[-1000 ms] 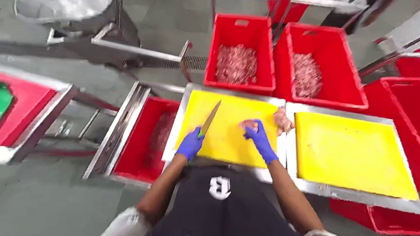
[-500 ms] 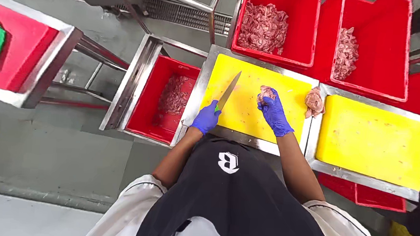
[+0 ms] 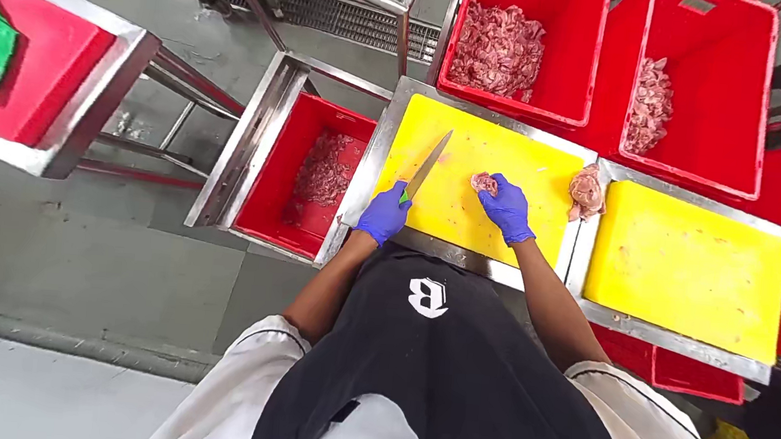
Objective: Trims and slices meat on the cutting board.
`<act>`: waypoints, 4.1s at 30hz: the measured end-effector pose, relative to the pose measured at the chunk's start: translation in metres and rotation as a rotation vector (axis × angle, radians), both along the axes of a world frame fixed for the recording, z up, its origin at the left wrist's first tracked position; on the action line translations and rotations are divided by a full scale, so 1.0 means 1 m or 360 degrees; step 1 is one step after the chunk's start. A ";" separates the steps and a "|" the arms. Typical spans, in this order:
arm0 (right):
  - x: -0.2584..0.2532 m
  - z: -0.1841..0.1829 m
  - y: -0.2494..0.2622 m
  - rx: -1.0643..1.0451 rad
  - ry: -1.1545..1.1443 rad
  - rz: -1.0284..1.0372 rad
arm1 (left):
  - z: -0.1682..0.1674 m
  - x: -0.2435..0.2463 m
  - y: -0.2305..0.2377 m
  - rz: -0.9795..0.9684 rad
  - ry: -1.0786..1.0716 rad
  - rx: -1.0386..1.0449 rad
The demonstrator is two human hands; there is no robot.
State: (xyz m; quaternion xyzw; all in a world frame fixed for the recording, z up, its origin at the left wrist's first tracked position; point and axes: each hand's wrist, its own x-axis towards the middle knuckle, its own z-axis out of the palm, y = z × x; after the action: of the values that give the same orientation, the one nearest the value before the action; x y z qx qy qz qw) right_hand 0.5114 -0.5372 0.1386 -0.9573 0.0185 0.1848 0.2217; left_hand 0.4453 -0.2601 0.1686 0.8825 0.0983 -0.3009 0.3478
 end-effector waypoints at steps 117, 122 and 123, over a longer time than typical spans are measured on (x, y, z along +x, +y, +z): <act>-0.108 0.084 -0.052 0.1451 -0.0359 -0.0065 | 0.016 0.056 -0.117 -0.0774 0.0007 -0.1659; -0.098 0.074 -0.046 0.0915 -0.0516 -0.0027 | 0.013 0.050 -0.117 -0.0719 -0.0321 -0.1356; -0.097 0.076 -0.047 0.0818 -0.0449 -0.0029 | 0.018 0.045 -0.119 -0.0738 -0.0322 -0.1299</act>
State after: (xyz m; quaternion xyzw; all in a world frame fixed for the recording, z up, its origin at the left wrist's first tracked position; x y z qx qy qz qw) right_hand 0.4144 -0.5839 0.2151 -0.8858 -0.0514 0.0466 0.4589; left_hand 0.4903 -0.3790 0.1862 0.6974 -0.2615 -0.2970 0.5975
